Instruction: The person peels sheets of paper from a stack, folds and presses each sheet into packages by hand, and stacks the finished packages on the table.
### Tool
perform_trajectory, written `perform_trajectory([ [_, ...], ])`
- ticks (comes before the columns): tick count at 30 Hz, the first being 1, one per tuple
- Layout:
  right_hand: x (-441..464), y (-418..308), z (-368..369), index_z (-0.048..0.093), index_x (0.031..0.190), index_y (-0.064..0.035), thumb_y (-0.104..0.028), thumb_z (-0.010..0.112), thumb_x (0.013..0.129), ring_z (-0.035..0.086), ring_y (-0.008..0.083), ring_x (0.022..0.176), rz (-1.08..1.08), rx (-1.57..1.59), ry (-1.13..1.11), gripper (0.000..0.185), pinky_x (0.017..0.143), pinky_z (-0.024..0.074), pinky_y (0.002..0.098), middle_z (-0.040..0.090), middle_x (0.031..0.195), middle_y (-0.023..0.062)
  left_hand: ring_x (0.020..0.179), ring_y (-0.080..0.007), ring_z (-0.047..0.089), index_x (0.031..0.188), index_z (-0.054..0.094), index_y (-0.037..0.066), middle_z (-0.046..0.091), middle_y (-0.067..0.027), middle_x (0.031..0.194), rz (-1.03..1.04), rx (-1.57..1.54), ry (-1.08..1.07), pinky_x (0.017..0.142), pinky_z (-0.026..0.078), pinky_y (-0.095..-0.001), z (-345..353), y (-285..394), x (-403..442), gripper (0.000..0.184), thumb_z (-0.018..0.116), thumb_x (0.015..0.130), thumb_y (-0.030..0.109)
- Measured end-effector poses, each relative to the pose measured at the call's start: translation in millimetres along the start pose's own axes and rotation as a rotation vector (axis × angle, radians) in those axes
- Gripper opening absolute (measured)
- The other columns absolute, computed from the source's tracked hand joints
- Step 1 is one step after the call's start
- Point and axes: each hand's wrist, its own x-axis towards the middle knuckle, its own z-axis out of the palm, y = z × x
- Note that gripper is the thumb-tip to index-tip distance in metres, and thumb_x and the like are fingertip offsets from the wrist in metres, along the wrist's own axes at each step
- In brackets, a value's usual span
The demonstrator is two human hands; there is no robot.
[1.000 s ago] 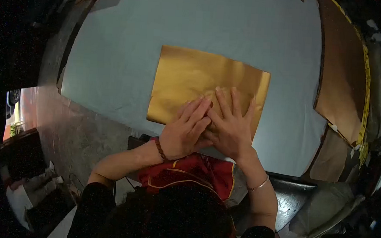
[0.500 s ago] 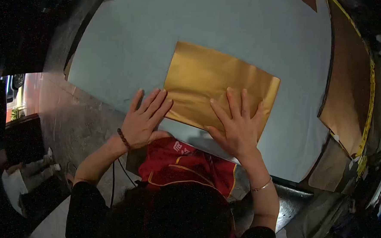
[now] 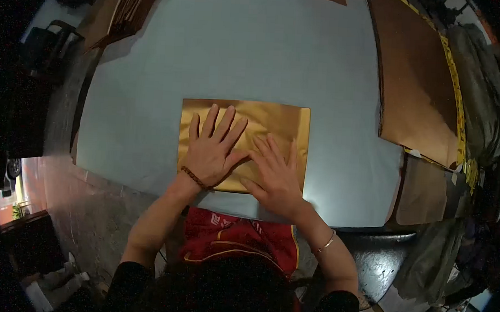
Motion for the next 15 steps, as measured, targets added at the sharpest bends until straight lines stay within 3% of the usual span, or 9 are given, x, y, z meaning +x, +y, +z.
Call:
perform_trajectory([
  [2, 3, 3, -2, 0.048, 0.128, -0.0033, -0.039, 0.055, 0.089, 0.024, 0.0396, 0.136, 0.200, 0.369, 0.186, 0.053, 0.109, 0.0154, 0.0582, 0.035, 0.142, 0.0189, 0.135, -0.0348, 0.026, 0.137, 0.044, 0.019, 0.036, -0.0087, 0.145, 0.000, -0.002, -0.016, 0.106, 0.015, -0.0599, -3, 2, 1, 0.059, 0.048, 0.088, 0.052],
  [3, 10, -1, -7, 0.042, 0.131, 0.0011, -0.037, 0.052, 0.091, 0.025, 0.0408, 0.135, 0.204, 0.326, 0.229, 0.056, 0.111, 0.0183, 0.0510, 0.034, 0.142, 0.0229, 0.135, -0.0349, 0.026, 0.137, 0.044, 0.019, 0.036, -0.0089, 0.145, -0.005, 0.032, -0.020, 0.106, 0.016, -0.0599, -3, 3, 1, 0.058, 0.049, 0.088, 0.050],
  [6, 35, 0, 1, 0.040, 0.133, 0.0010, -0.038, 0.051, 0.091, 0.027, 0.0406, 0.134, 0.171, 0.153, 0.227, 0.058, 0.110, 0.0196, 0.0503, 0.035, 0.140, 0.0233, 0.135, -0.0350, 0.028, 0.136, 0.044, 0.019, 0.037, -0.0093, 0.144, 0.012, 0.079, -0.040, 0.106, 0.017, -0.0600, -3, 4, 2, 0.054, 0.050, 0.089, 0.045],
  [7, 42, 7, 5, 0.037, 0.137, -0.0020, -0.037, 0.050, 0.091, 0.026, 0.0378, 0.135, 0.187, 0.117, 0.200, 0.059, 0.112, 0.0169, 0.0480, 0.034, 0.143, 0.0194, 0.135, -0.0350, 0.026, 0.137, 0.043, 0.017, 0.035, -0.0104, 0.145, 0.006, 0.069, -0.033, 0.106, 0.016, -0.0589, -2, 3, 2, 0.054, 0.051, 0.089, 0.040],
  [8, 43, 14, 5, 0.037, 0.137, -0.0020, -0.037, 0.050, 0.091, 0.026, 0.0378, 0.135, 0.198, 0.113, 0.204, 0.059, 0.112, 0.0169, 0.0480, 0.034, 0.143, 0.0194, 0.136, -0.0351, 0.025, 0.138, 0.042, 0.016, 0.034, -0.0116, 0.146, -0.003, 0.057, -0.026, 0.106, 0.016, -0.0579, -1, 4, 2, 0.054, 0.051, 0.089, 0.036],
  [10, 40, 31, 2, 0.037, 0.138, -0.0037, -0.041, 0.049, 0.091, 0.025, 0.0362, 0.136, 0.110, -0.094, 0.191, 0.062, 0.112, 0.0167, 0.0467, 0.033, 0.145, 0.0154, 0.134, -0.0350, 0.028, 0.135, 0.046, 0.016, 0.037, -0.0110, 0.144, -0.007, 0.038, -0.006, 0.106, 0.017, -0.0590, -2, 5, 4, 0.054, 0.053, 0.088, 0.040],
  [11, 38, 38, 3, 0.036, 0.140, -0.0059, -0.043, 0.050, 0.090, 0.025, 0.0338, 0.137, 0.169, -0.103, 0.184, 0.064, 0.113, 0.0156, 0.0468, 0.032, 0.147, 0.0119, 0.134, -0.0351, 0.029, 0.134, 0.046, 0.017, 0.039, -0.0101, 0.142, -0.005, 0.045, 0.009, 0.105, 0.019, -0.0603, 0, 4, 3, 0.055, 0.055, 0.086, 0.042],
  [15, 26, 56, -4, 0.037, 0.140, -0.0073, -0.049, 0.050, 0.089, 0.028, 0.0314, 0.136, 0.251, -0.241, 0.207, 0.067, 0.111, 0.0172, 0.0515, 0.031, 0.148, 0.0134, 0.134, -0.0352, 0.028, 0.134, 0.047, 0.017, 0.038, -0.0109, 0.143, -0.002, 0.025, 0.012, 0.105, 0.018, -0.0604, -1, 4, 2, 0.054, 0.055, 0.087, 0.042],
])
